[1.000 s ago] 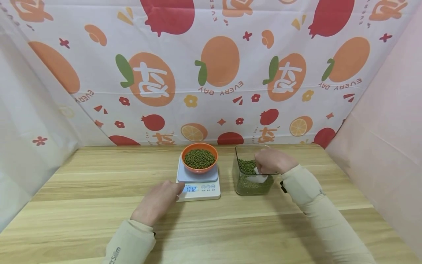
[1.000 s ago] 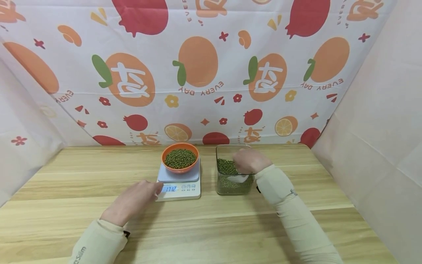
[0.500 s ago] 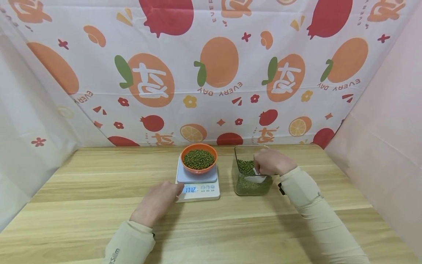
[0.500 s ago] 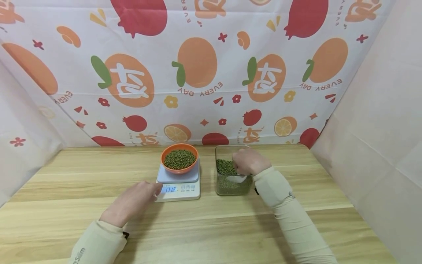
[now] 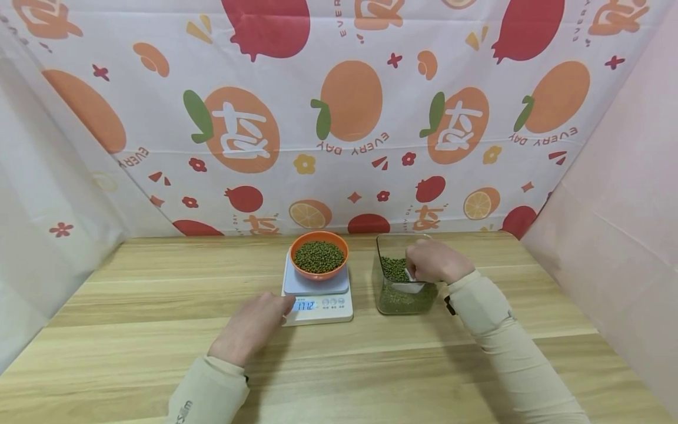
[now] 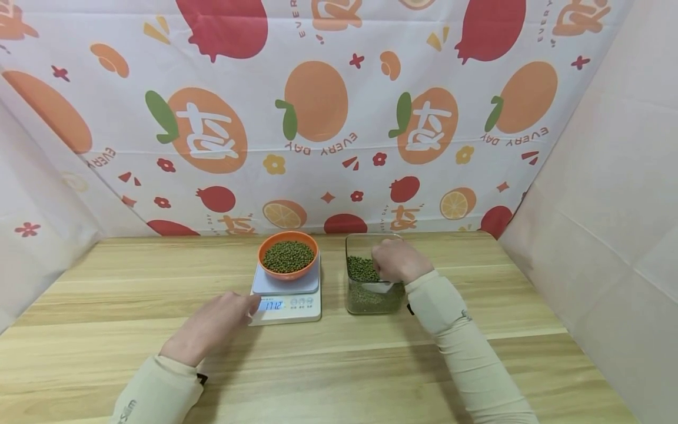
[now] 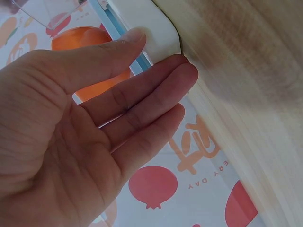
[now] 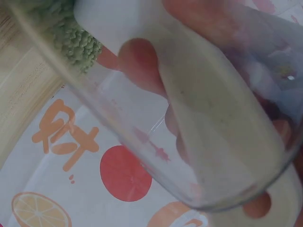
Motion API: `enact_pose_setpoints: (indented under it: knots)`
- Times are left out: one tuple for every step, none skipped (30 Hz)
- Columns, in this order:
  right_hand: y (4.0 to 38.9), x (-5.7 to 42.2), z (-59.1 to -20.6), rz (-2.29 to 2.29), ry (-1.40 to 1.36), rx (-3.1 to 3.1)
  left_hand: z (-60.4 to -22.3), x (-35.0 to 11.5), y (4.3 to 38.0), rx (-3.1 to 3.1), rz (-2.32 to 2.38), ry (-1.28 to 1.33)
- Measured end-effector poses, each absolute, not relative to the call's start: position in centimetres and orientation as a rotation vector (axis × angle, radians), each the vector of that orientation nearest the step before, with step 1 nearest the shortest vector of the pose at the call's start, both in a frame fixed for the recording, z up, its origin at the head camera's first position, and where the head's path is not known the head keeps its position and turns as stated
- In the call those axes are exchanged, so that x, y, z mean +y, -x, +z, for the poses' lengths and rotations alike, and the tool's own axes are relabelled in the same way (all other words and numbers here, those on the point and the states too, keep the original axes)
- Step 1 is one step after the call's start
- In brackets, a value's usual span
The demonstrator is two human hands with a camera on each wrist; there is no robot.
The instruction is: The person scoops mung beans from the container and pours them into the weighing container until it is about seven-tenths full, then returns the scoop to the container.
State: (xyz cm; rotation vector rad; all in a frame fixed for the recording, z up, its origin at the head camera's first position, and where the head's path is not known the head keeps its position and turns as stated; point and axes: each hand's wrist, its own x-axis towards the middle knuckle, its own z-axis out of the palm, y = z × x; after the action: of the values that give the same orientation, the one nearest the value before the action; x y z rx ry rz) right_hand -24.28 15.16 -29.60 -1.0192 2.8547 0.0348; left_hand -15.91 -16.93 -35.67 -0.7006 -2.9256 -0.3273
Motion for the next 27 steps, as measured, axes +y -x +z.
enact_pose_setpoints:
  knots:
    - [24.3,15.1,-29.6,0.038,1.033,2.859,-35.7,-16.9,15.9,-2.927,-0.328,0.700]
    - [24.3,15.2,-29.7,0.038,1.054,2.861,-35.7,-16.9,15.9,-2.928,-0.327,0.699]
    - [24.3,15.2,-29.7,0.039,1.066,2.864,-35.8,-16.9,15.9,-2.931,-0.325,0.698]
    - [24.3,15.2,-29.8,0.038,1.075,2.864,-35.8,-17.0,15.9,-2.935,-0.323,0.697]
    - [24.4,15.2,-29.8,0.038,1.080,2.865,-35.8,-16.9,15.9,-2.940,-0.322,0.694]
    - [24.4,15.2,-29.8,0.038,1.084,2.866,-35.8,-16.9,15.9,-2.943,-0.322,0.693]
    - [24.4,15.2,-29.8,0.036,1.085,2.867,-35.8,-16.9,15.9,-2.947,-0.326,0.690]
    - [24.4,15.2,-29.9,0.035,1.086,2.866,-35.7,-16.9,16.0,-2.948,-0.324,0.689]
    - [24.4,15.2,-29.9,0.035,1.082,2.867,-35.7,-16.9,16.0,-2.947,-0.326,0.688]
    - [24.4,15.2,-29.9,0.033,1.075,2.868,-35.7,-16.9,16.0,-2.946,-0.327,0.687]
    - [24.5,15.1,-30.0,0.031,1.071,2.868,-35.7,-16.9,16.0,-2.944,-0.325,0.686]
    - [24.5,15.2,-30.0,0.026,1.069,2.865,-35.7,-16.9,15.9,-2.943,-0.319,0.689]
    - [24.5,15.1,-30.0,0.022,1.066,2.862,-35.7,-16.9,15.9,-2.943,-0.317,0.690]
    - [24.5,15.1,-30.1,0.021,1.065,2.860,-35.7,-16.8,15.9,-2.942,-0.311,0.693]
    - [24.5,15.1,-30.1,0.018,1.062,2.859,-35.7,-16.8,15.9,-2.940,-0.311,0.697]
    - [24.5,15.2,-30.1,0.012,1.061,2.858,-35.8,-16.8,15.9,-2.938,-0.307,0.702]
    - [24.4,15.2,-30.2,0.006,1.067,2.857,-35.8,-16.8,15.8,-2.936,-0.302,0.708]
    - [24.4,15.2,-30.2,0.001,1.074,2.858,-35.8,-16.8,15.8,-2.936,-0.306,0.710]
    - [24.5,15.2,-30.2,-0.003,1.080,2.862,-35.8,-16.8,15.8,-2.938,-0.310,0.707]
    - [24.5,15.2,-30.2,-0.006,1.084,2.866,-35.7,-16.8,15.9,-2.938,-0.306,0.706]
    - [24.5,15.2,-30.3,-0.013,1.084,2.869,-35.7,-16.8,15.9,-2.940,-0.305,0.703]
    - [24.6,15.2,-30.3,-0.016,1.084,2.873,-35.7,-16.8,15.9,-2.944,-0.302,0.698]
    - [24.6,15.1,-30.3,-0.017,1.083,2.877,-35.7,-16.8,15.9,-2.947,-0.299,0.695]
    - [24.7,15.1,-30.4,-0.014,1.085,2.881,-35.7,-16.8,16.0,-2.948,-0.297,0.694]
    - [24.8,15.1,-30.4,-0.007,1.084,2.884,-35.7,-16.8,16.0,-2.944,-0.288,0.696]
    - [24.9,15.1,-30.6,-0.002,1.079,2.886,-35.7,-16.8,16.0,-2.939,-0.284,0.701]
    - [25.0,15.0,-30.7,0.004,1.078,2.887,-35.7,-16.8,16.0,-2.933,-0.283,0.707]
